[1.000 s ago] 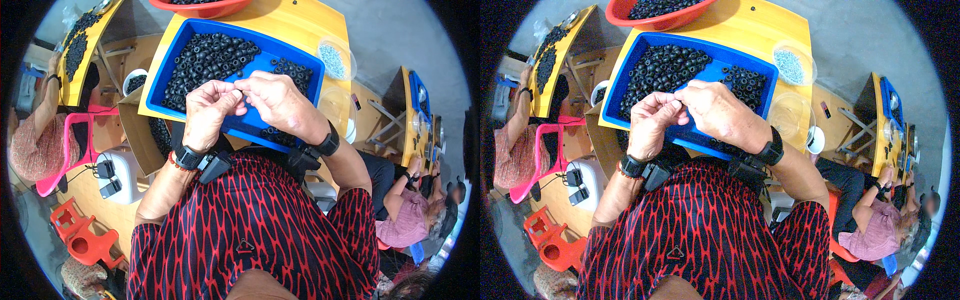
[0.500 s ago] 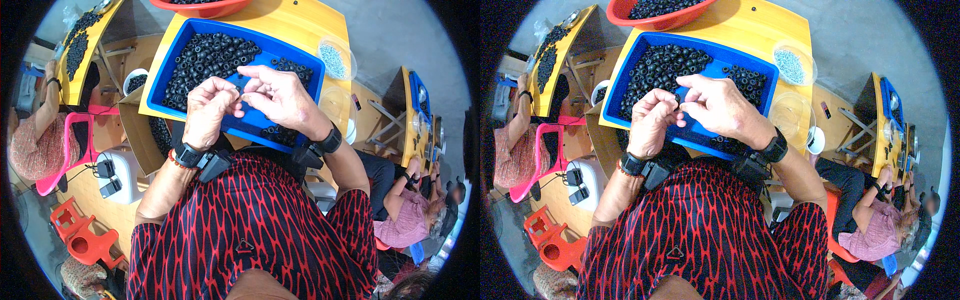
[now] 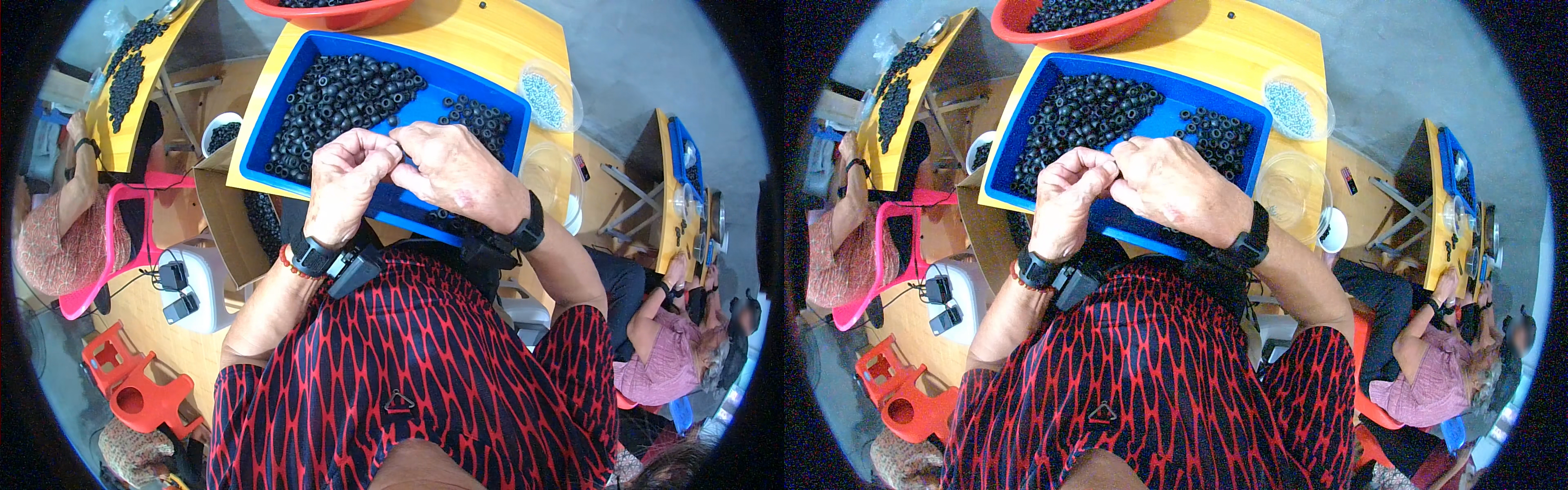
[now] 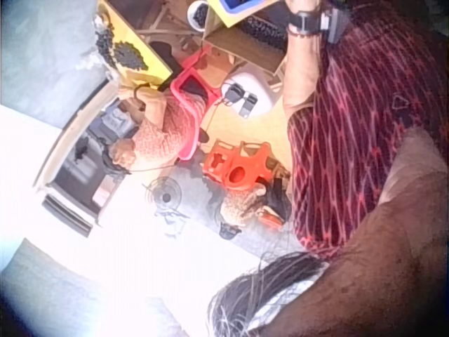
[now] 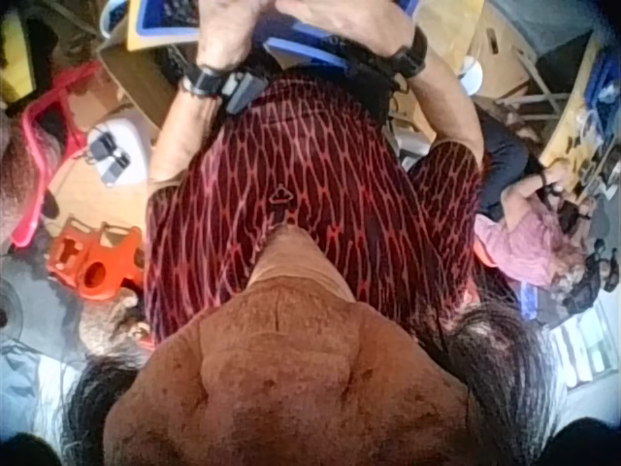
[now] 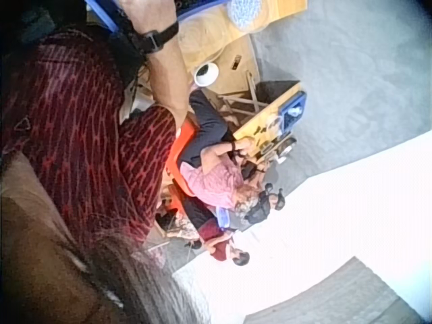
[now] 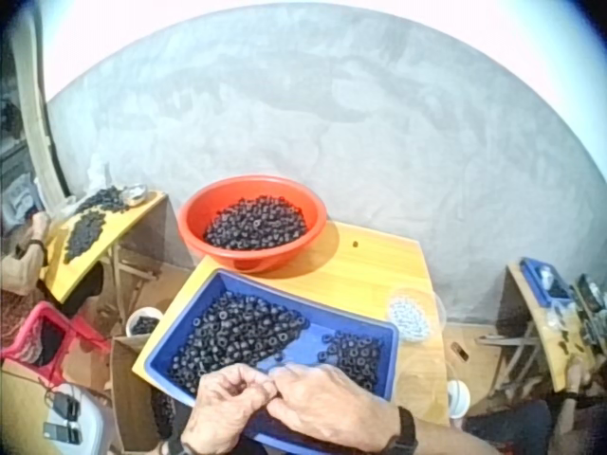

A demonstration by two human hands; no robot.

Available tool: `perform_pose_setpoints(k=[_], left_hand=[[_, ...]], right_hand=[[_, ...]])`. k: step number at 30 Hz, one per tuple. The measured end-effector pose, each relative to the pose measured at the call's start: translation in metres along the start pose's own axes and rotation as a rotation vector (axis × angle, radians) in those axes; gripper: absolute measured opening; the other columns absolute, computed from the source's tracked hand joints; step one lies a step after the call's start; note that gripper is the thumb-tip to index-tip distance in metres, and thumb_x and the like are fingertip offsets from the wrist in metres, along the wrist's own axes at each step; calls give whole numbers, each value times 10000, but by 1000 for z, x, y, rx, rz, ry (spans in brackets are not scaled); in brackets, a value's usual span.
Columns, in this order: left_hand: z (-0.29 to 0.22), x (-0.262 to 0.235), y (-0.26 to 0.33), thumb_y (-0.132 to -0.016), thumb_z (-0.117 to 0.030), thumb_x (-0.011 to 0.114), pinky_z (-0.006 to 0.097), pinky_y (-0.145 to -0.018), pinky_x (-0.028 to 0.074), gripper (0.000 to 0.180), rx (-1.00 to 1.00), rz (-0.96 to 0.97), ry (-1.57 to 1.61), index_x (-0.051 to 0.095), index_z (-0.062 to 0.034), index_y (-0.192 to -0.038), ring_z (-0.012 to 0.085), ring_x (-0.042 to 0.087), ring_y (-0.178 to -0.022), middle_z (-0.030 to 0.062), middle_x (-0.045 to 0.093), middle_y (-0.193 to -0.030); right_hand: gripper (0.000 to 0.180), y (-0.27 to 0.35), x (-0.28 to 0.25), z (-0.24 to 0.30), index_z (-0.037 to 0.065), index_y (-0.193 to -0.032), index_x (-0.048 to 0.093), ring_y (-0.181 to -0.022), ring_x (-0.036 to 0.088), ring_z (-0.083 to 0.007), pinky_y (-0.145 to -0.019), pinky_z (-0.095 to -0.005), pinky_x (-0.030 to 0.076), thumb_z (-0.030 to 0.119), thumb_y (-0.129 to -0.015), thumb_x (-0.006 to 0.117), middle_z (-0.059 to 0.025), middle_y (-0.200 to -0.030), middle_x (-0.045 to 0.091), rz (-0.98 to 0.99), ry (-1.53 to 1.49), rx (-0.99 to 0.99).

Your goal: Assembling small black plastic rings with white pins in a manufacturing environment.

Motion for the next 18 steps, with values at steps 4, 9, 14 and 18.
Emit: perform_pose_setpoints(k=[4, 9, 14, 18], left_hand=[[3, 0, 0, -933, -122, 642, 254, -729, 519, 122, -65, 17, 16, 645, -3, -958, 99, 626, -774, 38, 669, -856], [6, 6, 2, -935, -132, 651, 256, -733, 520, 137, -79, 99, -3, 639, 3, -956, 101, 625, -775, 44, 673, -856], [2, -3, 5, -935, -114, 647, 236, -717, 500, 117, 33, -9, -199, 632, 2, -943, 83, 604, -772, 36, 661, -863], [2, -6, 8, -929, -112, 651, 221, -709, 477, 125, 76, -67, -297, 625, 8, -945, 68, 572, -768, 22, 647, -862]], right_hand=[[212, 5, -6, -1, -6, -877, 546, -771, 636, -398, -667, -469, 517, 185, -843, 630, -204, -818, 621, -69, -6, 3], [220, 7, -4, -2, -3, -899, 525, -771, 632, -412, -667, -476, 517, 177, -845, 638, -219, -813, 614, -60, -47, 15], [212, 6, 3, 3, -5, -920, 512, -761, 632, -416, -656, -478, 520, 161, -854, 625, -223, -802, 610, -57, -48, 19], [188, 7, 8, 4, -13, -944, 500, -737, 635, -419, -634, -480, 522, 130, -871, 597, -218, -788, 611, -60, -26, 18]])
Point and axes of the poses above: each hand's wrist, its own y-axis away from the middle knuckle, its own x-axis out of the palm, z = x × y, the point moved 10 cm from there along -y, towards the middle knuckle
